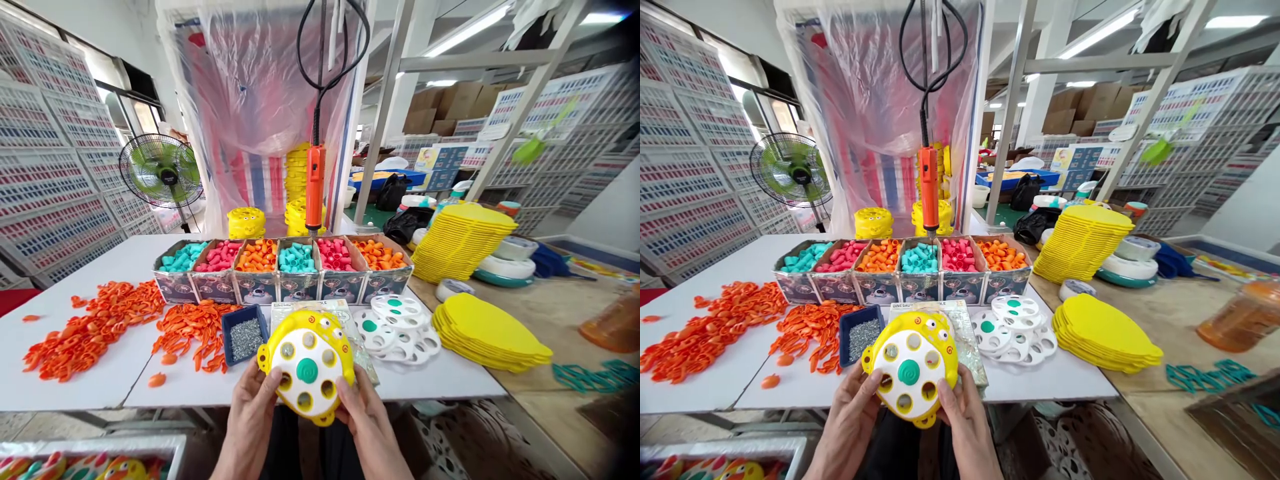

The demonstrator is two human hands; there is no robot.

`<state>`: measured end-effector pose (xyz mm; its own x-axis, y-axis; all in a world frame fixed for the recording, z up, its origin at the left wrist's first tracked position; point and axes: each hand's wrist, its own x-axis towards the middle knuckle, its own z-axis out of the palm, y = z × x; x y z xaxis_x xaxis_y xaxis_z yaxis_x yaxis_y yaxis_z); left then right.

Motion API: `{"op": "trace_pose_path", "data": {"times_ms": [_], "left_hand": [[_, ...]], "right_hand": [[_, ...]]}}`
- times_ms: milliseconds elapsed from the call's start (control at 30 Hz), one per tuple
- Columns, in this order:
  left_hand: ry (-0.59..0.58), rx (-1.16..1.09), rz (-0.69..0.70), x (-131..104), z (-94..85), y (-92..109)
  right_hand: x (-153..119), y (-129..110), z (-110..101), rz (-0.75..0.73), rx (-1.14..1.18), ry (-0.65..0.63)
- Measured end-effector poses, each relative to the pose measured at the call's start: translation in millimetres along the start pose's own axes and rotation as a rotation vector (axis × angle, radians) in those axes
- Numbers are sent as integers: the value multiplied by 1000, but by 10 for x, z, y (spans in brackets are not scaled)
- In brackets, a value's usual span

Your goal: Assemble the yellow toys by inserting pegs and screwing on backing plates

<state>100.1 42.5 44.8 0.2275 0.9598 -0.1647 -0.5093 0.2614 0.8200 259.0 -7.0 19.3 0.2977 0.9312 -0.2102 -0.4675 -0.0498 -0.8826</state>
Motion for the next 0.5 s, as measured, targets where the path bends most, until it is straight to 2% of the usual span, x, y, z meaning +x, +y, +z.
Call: {"op": "trace_pose_path", "data": {"times_ms": [133, 367, 500], "left_hand": [[35, -10, -6, -6, -12, -18], [52, 26, -42, 34, -110, 49], [-69, 130, -117, 20, -273, 186]], "right_hand": [[-28, 112, 6, -12, -8, -18], [-79, 32, 19, 12, -65, 23], [-100, -66, 35, 31, -99, -47]]}}
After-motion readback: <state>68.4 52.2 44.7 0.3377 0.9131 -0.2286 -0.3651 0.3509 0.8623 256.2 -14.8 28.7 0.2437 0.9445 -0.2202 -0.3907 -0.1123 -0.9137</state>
